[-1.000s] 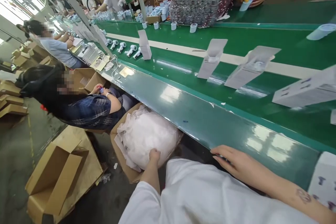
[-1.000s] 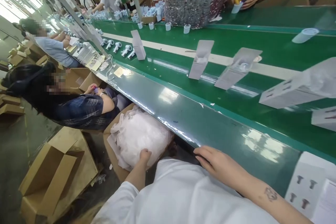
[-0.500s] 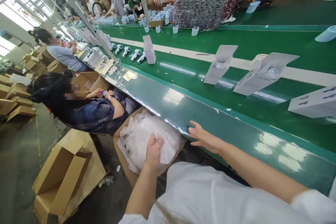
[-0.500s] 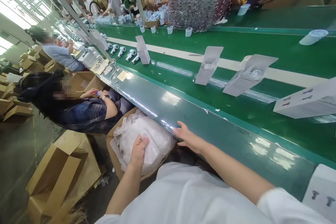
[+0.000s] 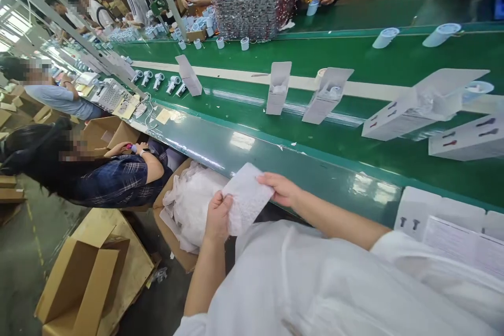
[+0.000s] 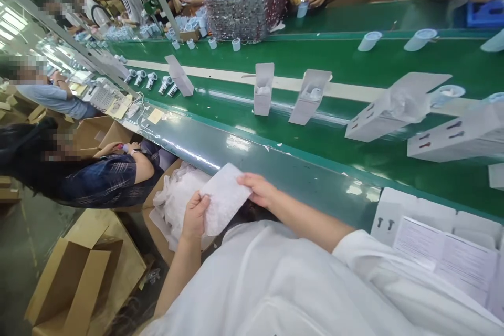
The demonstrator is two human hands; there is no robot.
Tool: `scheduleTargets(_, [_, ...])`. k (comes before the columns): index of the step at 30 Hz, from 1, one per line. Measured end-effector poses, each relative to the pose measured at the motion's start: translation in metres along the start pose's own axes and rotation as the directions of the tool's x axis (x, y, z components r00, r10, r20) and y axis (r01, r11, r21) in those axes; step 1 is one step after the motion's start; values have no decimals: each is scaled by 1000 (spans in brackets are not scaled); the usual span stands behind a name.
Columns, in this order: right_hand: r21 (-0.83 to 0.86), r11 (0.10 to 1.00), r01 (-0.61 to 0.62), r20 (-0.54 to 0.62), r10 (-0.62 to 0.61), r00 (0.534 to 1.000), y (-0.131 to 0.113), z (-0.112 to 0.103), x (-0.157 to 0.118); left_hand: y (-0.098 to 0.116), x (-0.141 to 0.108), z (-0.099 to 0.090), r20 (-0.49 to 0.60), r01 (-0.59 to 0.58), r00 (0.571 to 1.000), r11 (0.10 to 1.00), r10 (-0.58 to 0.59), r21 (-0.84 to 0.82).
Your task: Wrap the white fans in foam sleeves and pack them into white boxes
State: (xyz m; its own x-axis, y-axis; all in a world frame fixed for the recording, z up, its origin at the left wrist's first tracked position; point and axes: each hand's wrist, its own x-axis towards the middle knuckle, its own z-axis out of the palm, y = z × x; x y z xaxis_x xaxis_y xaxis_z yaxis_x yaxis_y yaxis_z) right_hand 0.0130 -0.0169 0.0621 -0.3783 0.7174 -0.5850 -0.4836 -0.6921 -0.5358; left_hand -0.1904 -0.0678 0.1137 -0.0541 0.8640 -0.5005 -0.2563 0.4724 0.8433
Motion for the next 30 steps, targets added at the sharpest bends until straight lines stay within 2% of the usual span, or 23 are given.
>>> scheduleTargets(2, [-59, 985, 163, -132, -170, 977, -15, -11, -8, 1, -2, -7, 10, -23, 1000, 1000, 23, 7])
scheduleTargets(4, [-110, 957, 267, -164, -282, 945, -28, -18, -18, -2, -1, -8, 65, -2, 998, 1000, 3, -17])
scheduleTargets(6, [-96, 949, 300, -123, -311, 942, -35, -17, -29, -9, 1, 2, 134, 30, 991, 998, -23, -53])
scheduleTargets(9, [12, 952, 306, -66, -305, 950, -34, -6, -42, -29, 6, 29, 215, 60, 976, 992, -36, -109])
scheduleTargets(11, [89, 948, 306, -70, -301, 951, -31, -3, -47, -43, 8, 46, 232, 90, 971, 989, -61, -116])
scheduleTargets(13, [135, 942, 308, -101, -297, 950, -27, -8, -51, -54, 11, 55, 173, 116, 980, 986, -95, -121])
scheduleTargets(15, [115, 939, 325, -165, -305, 938, -23, -23, -55, -56, 12, 54, 52, 82, 996, 987, -76, -136])
scheduleTargets(18, [-115, 939, 323, -287, -343, 895, -17, -51, -66, -42, 9, 44, -104, -133, 986, 991, 129, -34])
scheduleTargets(19, [-254, 917, 307, -338, -382, 860, -16, -59, -72, -35, 6, 41, -114, -219, 968, 974, 225, 59])
scheduleTargets(20, [-406, 864, 298, -381, -456, 804, -17, -65, -80, -27, 3, 39, -85, -305, 943, 937, 322, 169])
scheduleTargets(21, [-558, 772, 305, -383, -565, 731, -20, -67, -88, -19, -2, 38, -15, -393, 910, 876, 414, 279])
scheduleTargets(22, [-693, 640, 332, -321, -686, 653, -25, -66, -98, -11, -7, 39, 86, -481, 870, 794, 486, 372])
scheduleTargets(23, [-793, 478, 379, -191, -785, 589, -32, -62, -107, -4, -12, 41, 202, -565, 820, 702, 535, 433])
scheduleTargets(24, [-840, 312, 445, -12, -829, 559, -40, -55, -116, 2, -16, 45, 317, -643, 763, 611, 564, 461])
scheduleTargets(25, [-836, 180, 519, 182, -800, 571, -49, -46, -124, 8, -21, 49, 416, -713, 699, 526, 581, 463])
scheduleTargets(26, [-804, 117, 583, 347, -705, 619, -57, -35, -131, 12, -24, 53, 495, -770, 637, 451, 591, 451])
scheduleTargets(27, [-773, 128, 621, 451, -577, 680, -64, -25, -136, 16, -27, 58, 547, -813, 581, 388, 603, 435])
scheduleTargets(28, [-756, 188, 627, 499, -454, 738, -68, -15, -139, 18, -30, 62, 579, -845, 531, 331, 619, 421])
scheduleTargets(30, [-733, 347, 585, 505, -299, 810, -67, 0, -139, 21, -33, 68, 594, -881, 455, 235, 664, 411])
